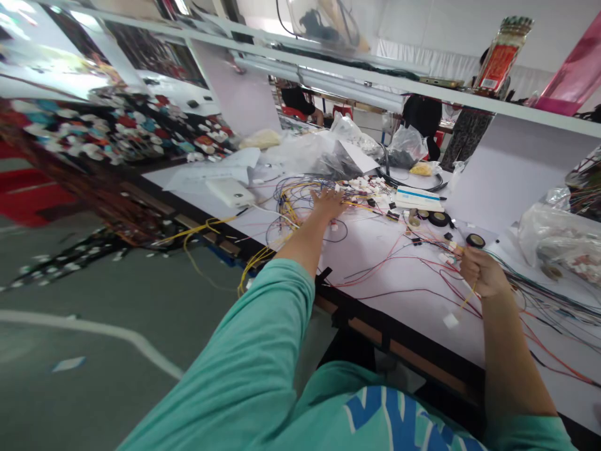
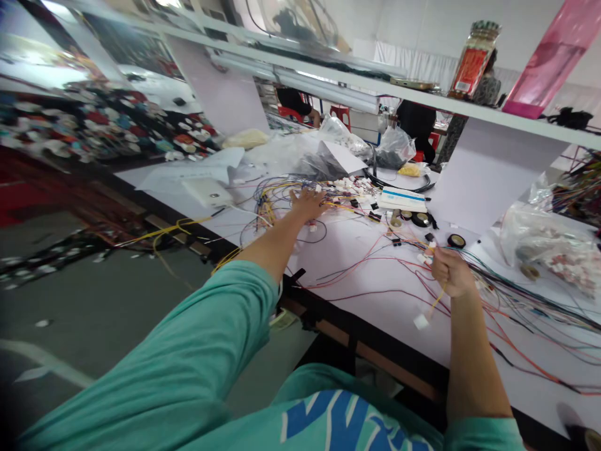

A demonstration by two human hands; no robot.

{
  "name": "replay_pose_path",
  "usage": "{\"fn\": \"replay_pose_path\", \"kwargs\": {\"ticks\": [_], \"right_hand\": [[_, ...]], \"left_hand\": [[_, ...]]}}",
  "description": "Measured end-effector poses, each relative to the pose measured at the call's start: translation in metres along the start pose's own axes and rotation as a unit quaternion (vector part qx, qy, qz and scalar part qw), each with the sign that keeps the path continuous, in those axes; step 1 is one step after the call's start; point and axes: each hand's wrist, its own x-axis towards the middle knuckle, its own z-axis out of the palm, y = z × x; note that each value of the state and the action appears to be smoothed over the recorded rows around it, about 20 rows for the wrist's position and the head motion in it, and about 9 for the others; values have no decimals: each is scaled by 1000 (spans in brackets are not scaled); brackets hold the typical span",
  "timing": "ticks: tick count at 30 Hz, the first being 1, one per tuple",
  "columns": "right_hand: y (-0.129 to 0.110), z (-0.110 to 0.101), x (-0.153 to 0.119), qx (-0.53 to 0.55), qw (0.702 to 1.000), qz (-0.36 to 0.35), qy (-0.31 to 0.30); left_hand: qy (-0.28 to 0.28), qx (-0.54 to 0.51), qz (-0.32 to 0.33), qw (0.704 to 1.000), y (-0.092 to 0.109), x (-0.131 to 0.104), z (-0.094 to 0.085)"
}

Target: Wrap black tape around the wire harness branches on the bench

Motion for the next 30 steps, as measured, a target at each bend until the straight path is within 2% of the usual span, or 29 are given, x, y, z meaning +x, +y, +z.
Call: {"fn": "replay_pose_path", "kwargs": {"ticks": [1,3,6,11,14,16,18,20,22,24,27,30], "right_hand": [[-1,-1,-1,-8,1000,3,-8],[-6,-7,-2,11,999,-48,5],[-14,-16,-3,63,988,-116,79],[-26,-11,-9,126,964,-125,199],[-29,-9,-13,148,950,-145,233],[-28,-10,-13,148,949,-167,225],[-23,-10,-10,115,961,-161,193],[-16,-9,-7,41,987,-86,127],[-12,-7,-5,-33,998,0,49],[-13,-8,-4,-42,999,-3,17],[-19,-11,-5,28,993,-96,68],[-28,-15,-12,81,981,-115,133]], "left_hand": [[-8,-8,-8,1000,-2,-1,1],[-5,-23,-22,999,-4,-3,1],[25,-36,-19,999,-3,-7,-3],[54,-37,-10,998,2,-10,-10],[58,-14,-7,998,-3,-11,-11],[44,5,-15,999,-7,-11,-10],[29,9,-23,999,-11,-11,-10],[13,-9,-15,1000,-14,-11,-10],[17,-32,8,999,-14,-12,-9],[44,-41,17,998,-12,-14,-9],[77,-27,6,997,-8,-18,-8],[91,-18,17,996,-3,-21,-7]]}}
